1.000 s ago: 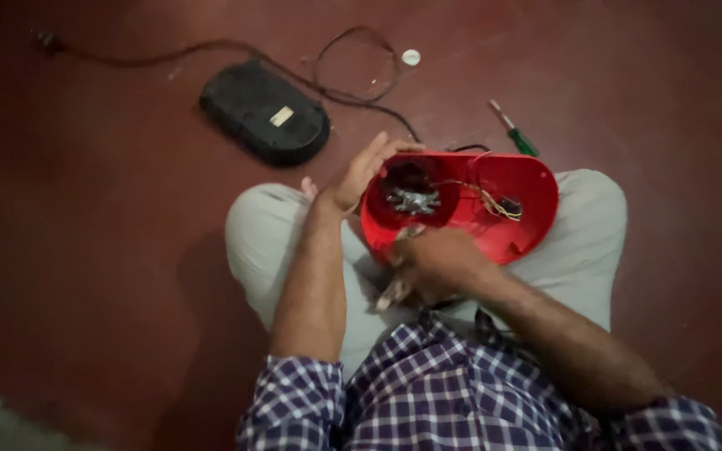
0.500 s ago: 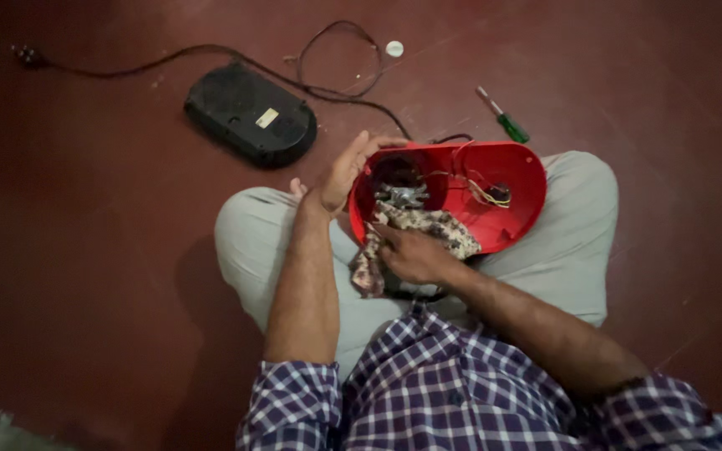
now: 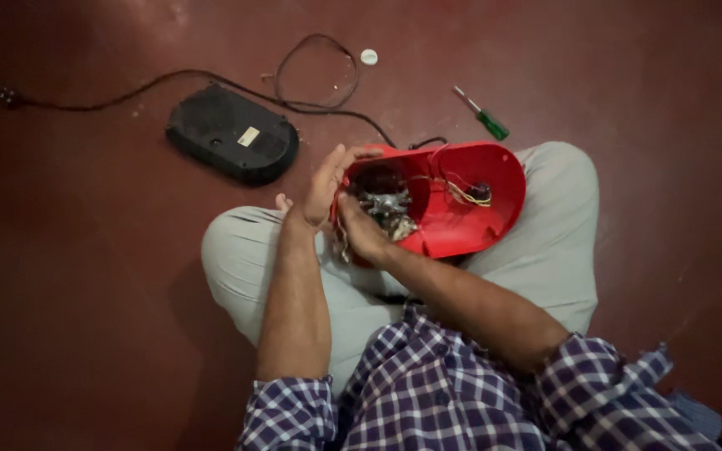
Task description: The person sits on the floor and cleans the internal motor of a red appliance using a cloth. They then use a screwdriver to adjust the motor's wiring and components.
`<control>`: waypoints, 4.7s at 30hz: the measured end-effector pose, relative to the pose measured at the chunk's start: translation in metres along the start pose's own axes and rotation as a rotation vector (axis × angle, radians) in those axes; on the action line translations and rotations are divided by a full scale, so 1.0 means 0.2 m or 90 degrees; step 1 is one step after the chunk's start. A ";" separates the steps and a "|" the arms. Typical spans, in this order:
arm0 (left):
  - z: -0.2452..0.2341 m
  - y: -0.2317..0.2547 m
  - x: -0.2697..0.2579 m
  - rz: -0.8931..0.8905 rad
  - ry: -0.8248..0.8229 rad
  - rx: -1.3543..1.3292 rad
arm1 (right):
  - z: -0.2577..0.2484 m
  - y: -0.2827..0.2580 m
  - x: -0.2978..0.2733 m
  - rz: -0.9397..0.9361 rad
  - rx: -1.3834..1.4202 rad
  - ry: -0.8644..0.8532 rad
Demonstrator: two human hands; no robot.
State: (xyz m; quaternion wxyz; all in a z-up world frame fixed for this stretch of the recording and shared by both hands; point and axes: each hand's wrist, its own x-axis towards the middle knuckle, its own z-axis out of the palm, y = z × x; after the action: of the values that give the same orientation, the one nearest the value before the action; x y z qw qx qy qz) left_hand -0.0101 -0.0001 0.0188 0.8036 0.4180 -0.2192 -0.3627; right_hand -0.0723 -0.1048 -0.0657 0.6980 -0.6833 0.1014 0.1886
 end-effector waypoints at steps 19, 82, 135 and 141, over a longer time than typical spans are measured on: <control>-0.01 -0.02 -0.01 0.032 -0.008 -0.009 | -0.29 -0.29 -0.48 -0.029 -1.052 -0.107; 0.17 -0.37 -0.04 -0.341 0.201 1.094 | -0.65 -0.03 -0.68 -0.397 -0.745 0.071; 0.56 -0.15 -0.27 -0.011 0.243 0.307 | -0.68 -0.03 -0.68 -0.377 -0.715 0.018; 0.60 -0.12 -0.27 -0.041 0.257 0.334 | -0.68 -0.05 -0.69 -0.310 -0.736 -0.003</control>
State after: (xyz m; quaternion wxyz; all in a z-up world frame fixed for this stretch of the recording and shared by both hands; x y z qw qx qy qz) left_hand -0.1315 -0.0293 0.0631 0.6838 0.6811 -0.1281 -0.2284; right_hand -0.1786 -0.2566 -0.0078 0.2388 -0.9535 -0.1770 0.0499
